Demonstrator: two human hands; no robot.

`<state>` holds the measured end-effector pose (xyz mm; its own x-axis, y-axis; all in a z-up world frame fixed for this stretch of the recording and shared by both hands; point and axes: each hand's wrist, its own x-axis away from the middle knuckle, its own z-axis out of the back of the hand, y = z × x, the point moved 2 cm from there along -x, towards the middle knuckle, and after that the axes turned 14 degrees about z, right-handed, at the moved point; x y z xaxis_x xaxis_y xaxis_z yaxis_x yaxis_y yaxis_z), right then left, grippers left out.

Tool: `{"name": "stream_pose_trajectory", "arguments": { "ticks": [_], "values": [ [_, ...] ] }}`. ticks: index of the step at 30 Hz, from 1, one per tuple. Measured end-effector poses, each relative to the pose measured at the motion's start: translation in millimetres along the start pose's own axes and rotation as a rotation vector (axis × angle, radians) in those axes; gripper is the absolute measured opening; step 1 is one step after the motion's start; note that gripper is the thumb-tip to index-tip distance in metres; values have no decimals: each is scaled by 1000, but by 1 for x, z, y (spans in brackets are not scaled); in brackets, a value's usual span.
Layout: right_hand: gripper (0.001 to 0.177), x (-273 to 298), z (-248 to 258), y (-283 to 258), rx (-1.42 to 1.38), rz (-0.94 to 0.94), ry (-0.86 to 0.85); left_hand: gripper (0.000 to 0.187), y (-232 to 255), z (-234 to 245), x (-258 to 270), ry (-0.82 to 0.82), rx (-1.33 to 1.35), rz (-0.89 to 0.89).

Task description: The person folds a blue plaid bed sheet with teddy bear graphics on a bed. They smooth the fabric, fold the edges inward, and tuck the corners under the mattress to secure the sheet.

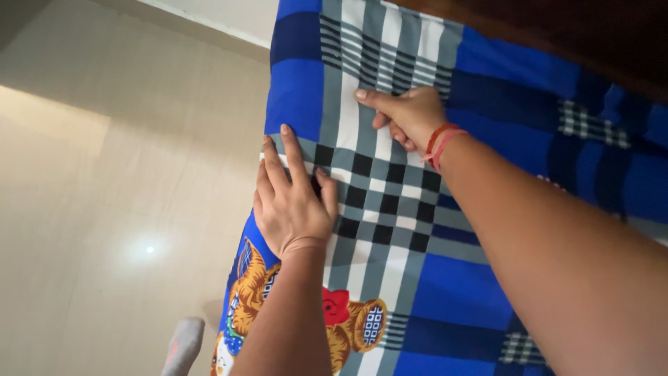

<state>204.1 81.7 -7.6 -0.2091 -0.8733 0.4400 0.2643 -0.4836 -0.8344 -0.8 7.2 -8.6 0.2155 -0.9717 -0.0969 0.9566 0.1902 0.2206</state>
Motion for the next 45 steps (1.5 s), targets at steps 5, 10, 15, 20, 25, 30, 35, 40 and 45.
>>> {"name": "stream_pose_trajectory", "arguments": {
  "ticks": [5, 10, 15, 20, 25, 30, 35, 40, 45],
  "values": [
    [57, 7, -9, -7, 63, -16, 95, 75, -1, -1, -1, -1, 23, 3],
    [58, 26, -24, -7, 89, -8, 292, 73, -2, 1, -3, -9, 64, 14],
    [62, 69, -39, 21, -161, -85, 532, 71, 3, 1, -7, -36, 60, 4],
    [58, 91, -64, 42, -426, -303, 639, 75, -8, 0, -9, -116, 99, 13],
    [61, 87, -61, 52, -412, -302, 635, 73, -14, 3, -4, -131, 77, 23],
    [59, 80, -55, 51, -504, -240, 611, 74, -6, 5, -2, -94, 84, 17],
    [60, 84, -51, 41, -451, -231, 640, 70, -5, 3, -2, -91, 69, -4],
    [60, 84, -50, 36, -482, -270, 615, 72, -3, 6, -3, -96, 55, -15],
    [59, 84, -51, 36, -459, -291, 609, 72, -4, 3, -4, -117, 50, -5]
  ]
}}
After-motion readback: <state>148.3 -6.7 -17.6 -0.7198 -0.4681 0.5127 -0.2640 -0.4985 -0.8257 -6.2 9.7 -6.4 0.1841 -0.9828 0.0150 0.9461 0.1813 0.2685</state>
